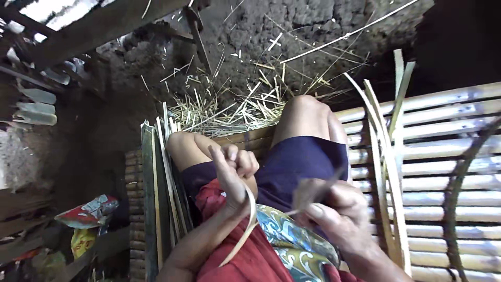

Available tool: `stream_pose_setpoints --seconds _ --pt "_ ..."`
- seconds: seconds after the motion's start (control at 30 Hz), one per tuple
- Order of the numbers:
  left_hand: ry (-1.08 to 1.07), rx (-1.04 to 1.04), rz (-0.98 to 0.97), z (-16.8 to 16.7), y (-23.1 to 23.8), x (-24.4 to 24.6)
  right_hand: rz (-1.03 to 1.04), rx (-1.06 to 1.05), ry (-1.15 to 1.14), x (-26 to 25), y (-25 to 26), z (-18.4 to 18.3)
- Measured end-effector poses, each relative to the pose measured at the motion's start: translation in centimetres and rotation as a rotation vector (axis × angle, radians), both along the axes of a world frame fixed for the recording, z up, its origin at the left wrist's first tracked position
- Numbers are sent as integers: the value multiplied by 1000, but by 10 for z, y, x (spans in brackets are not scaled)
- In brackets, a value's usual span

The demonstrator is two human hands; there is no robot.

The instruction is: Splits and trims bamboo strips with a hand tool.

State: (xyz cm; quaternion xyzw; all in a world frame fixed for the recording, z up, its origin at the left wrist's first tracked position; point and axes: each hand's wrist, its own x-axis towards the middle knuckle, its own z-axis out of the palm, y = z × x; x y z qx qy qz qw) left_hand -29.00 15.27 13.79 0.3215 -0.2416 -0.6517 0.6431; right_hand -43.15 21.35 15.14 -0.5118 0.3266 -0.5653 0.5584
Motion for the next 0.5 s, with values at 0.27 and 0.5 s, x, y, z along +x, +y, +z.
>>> stream_pose_setpoints --seconds 0.27,0.5 --pt "-55 322 -798 29 -33 24 -297 -23 373 -1 -39 -17" --pt "-94 444 -210 12 -6 4 -155 11 442 6 -41 -19"
